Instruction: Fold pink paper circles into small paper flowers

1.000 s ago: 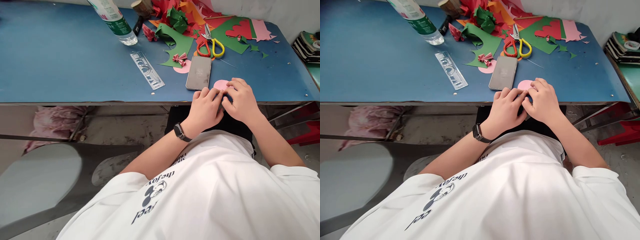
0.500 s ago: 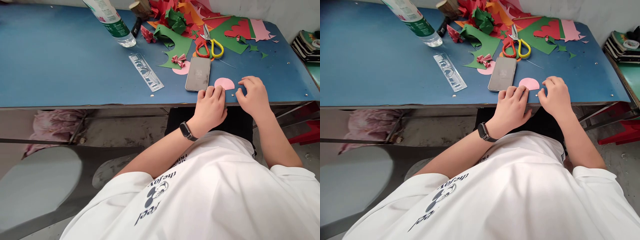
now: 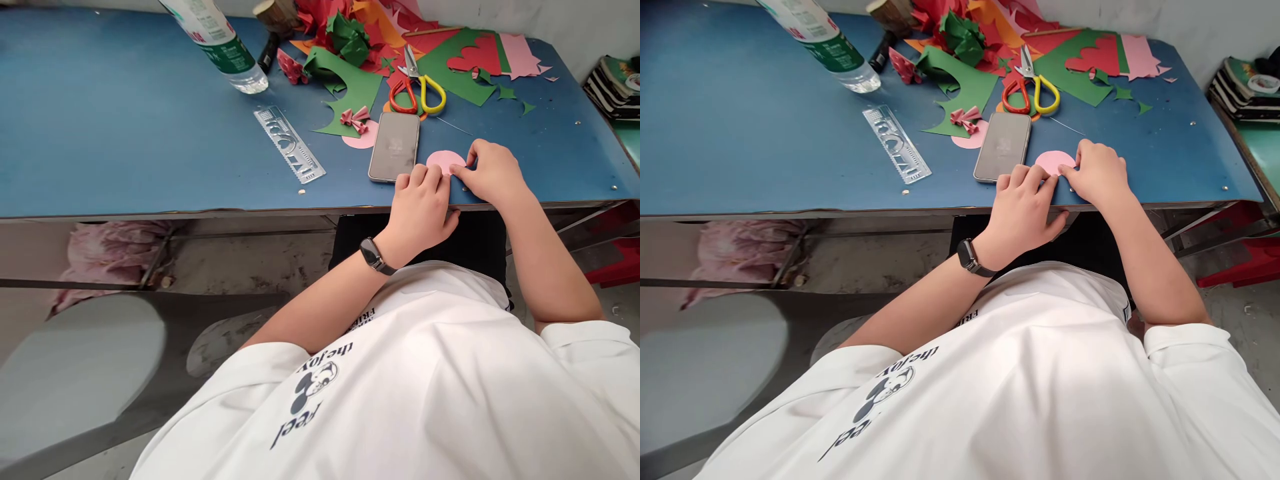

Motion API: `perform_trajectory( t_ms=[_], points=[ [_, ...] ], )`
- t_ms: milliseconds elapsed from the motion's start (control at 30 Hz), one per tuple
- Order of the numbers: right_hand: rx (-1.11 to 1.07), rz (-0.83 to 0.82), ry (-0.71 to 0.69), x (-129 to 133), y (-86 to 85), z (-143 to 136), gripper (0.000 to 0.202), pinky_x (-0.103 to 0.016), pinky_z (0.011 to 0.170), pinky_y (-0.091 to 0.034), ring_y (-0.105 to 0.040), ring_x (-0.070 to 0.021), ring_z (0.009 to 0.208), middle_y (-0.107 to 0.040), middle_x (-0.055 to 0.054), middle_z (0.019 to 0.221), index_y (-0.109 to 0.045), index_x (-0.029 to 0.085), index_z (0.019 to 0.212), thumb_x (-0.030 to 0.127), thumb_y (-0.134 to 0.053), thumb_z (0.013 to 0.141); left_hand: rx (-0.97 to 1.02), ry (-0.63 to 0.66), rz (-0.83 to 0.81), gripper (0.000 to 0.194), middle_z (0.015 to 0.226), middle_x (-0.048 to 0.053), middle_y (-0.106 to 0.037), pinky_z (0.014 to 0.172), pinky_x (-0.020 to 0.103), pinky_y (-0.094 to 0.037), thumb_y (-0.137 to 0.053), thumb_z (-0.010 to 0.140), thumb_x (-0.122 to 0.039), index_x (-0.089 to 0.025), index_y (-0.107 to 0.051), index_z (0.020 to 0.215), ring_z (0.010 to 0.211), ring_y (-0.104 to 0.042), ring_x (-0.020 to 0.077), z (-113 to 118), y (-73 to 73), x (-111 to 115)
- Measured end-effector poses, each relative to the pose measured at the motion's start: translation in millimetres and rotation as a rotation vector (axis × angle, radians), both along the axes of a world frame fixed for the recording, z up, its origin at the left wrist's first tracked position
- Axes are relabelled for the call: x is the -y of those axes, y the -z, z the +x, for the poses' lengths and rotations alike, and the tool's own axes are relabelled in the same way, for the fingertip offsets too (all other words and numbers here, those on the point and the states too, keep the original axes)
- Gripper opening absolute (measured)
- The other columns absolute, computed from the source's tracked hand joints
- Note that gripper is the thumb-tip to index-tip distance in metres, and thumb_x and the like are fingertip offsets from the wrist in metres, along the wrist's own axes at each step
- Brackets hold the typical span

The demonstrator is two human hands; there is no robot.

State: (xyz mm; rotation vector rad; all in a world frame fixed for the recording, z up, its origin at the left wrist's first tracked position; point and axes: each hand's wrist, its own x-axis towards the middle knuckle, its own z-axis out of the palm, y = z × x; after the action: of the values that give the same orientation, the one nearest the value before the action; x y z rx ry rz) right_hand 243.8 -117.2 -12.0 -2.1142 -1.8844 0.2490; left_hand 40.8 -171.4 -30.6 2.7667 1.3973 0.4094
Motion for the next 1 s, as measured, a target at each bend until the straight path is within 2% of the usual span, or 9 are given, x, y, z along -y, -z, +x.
perform_trajectory(
  t_ms=[100, 267, 433, 500, 567, 633, 733, 833, 1000],
  points=[
    [-0.059, 0.027, 0.018, -8.6, 3.4, 15.8, 0.028, -0.067, 0.11, -0.065, -0.079, -0.049, 0.118, -0.081, -0.017, 0.111, -0.077, 0.028, 0.116, 0.054, -0.088, 0.116, 0.017, -0.003, -0.005, 0.056, 0.165, 0.029, -0.075, 0.124, 0.061, -0.051, -0.069, 0.118, -0.028, -0.01, -0.074, 0.171, 0.157, -0.065, 0.0541, -0.1, 1.0, -0.3],
    [-0.127, 0.275, -0.084, -24.1, 19.2, 34.7, 0.029, -0.065, 0.099, -0.069, -0.081, -0.0475, 0.105, -0.082, -0.016, 0.1, -0.081, 0.029, 0.111, 0.058, -0.082, 0.116, 0.065, -0.012, -0.005, 0.055, 0.162, 0.028, -0.076, 0.124, 0.063, -0.052, -0.072, 0.116, -0.032, -0.013, -0.076, 0.167, 0.156, -0.066, 0.0556, 0.5, 5.0, -2.5],
    [-0.109, 0.21, -0.208, -6.4, 11.7, 6.9, 0.02, -0.061, 0.098, -0.07, -0.083, -0.0439, 0.099, -0.082, -0.012, 0.092, -0.081, 0.028, 0.096, 0.04, -0.086, 0.111, 0.092, -0.013, 0.012, 0.062, 0.161, 0.029, -0.076, 0.123, 0.067, -0.052, -0.077, 0.113, -0.037, -0.014, -0.074, 0.171, 0.154, -0.065, 0.0578, 0.7, 10.2, -2.6],
    [-0.074, 0.134, -0.179, -3.4, 7.5, 0.2, 0.023, -0.059, 0.099, -0.07, -0.084, -0.0421, 0.098, -0.083, -0.011, 0.091, -0.076, 0.027, 0.087, 0.027, -0.089, 0.106, 0.091, -0.016, 0.007, 0.064, 0.162, 0.03, -0.076, 0.124, 0.067, -0.051, -0.078, 0.112, -0.036, -0.014, -0.073, 0.172, 0.155, -0.065, 0.0581, 0.3, 10.8, -2.1],
    [-0.056, 0.089, -0.143, -8.8, 6.0, 4.1, 0.028, -0.058, 0.101, -0.069, -0.084, -0.0418, 0.099, -0.084, -0.012, 0.093, -0.072, 0.027, 0.083, 0.017, -0.09, 0.102, 0.083, -0.015, 0.0, 0.063, 0.163, 0.029, -0.076, 0.125, 0.067, -0.051, -0.077, 0.113, -0.035, -0.015, -0.073, 0.172, 0.156, -0.065, 0.0579, -0.2, 10.5, -1.7],
    [-0.063, 0.087, -0.121, -19.6, 6.6, 16.4, 0.029, -0.061, 0.102, -0.069, -0.084, -0.0432, 0.101, -0.084, -0.013, 0.093, -0.071, 0.028, 0.081, 0.017, -0.09, 0.1, 0.073, -0.013, -0.001, 0.061, 0.164, 0.029, -0.075, 0.124, 0.066, -0.051, -0.075, 0.114, -0.034, -0.015, -0.073, 0.172, 0.156, -0.065, 0.0576, -0.5, 10.1, -1.7],
    [-0.066, 0.104, -0.079, -31.7, 6.8, 33.6, 0.02, -0.067, 0.103, -0.068, -0.082, -0.0479, 0.106, -0.085, -0.017, 0.099, -0.079, 0.029, 0.089, 0.029, -0.087, 0.107, 0.063, -0.013, 0.004, 0.059, 0.164, 0.029, -0.075, 0.124, 0.065, -0.051, -0.072, 0.115, -0.032, -0.013, -0.073, 0.171, 0.156, -0.065, 0.057, -0.1, 10.2, -2.0],
    [-0.036, 0.112, -0.062, -24.5, 3.9, 30.8, 0.011, -0.066, 0.104, -0.067, -0.082, -0.0486, 0.11, -0.086, -0.018, 0.105, -0.086, 0.027, 0.101, 0.033, -0.083, 0.11, 0.06, -0.018, 0.016, 0.055, 0.164, 0.029, -0.075, 0.123, 0.064, -0.051, -0.069, 0.117, -0.032, -0.012, -0.074, 0.168, 0.155, -0.066, 0.0562, 0.7, 11.7, -1.9],
    [0.021, 0.184, -0.31, 10.2, 5.9, 4.1, 0.017, -0.059, 0.114, -0.063, -0.082, -0.0456, 0.123, -0.088, -0.018, 0.127, -0.093, 0.023, 0.113, 0.023, -0.077, 0.106, 0.068, -0.026, 0.023, 0.058, 0.163, 0.029, -0.076, 0.12, 0.066, -0.052, -0.07, 0.116, -0.035, -0.015, -0.072, 0.171, 0.153, -0.066, 0.0582, 0.5, 14.2, -1.0]
  ],
)
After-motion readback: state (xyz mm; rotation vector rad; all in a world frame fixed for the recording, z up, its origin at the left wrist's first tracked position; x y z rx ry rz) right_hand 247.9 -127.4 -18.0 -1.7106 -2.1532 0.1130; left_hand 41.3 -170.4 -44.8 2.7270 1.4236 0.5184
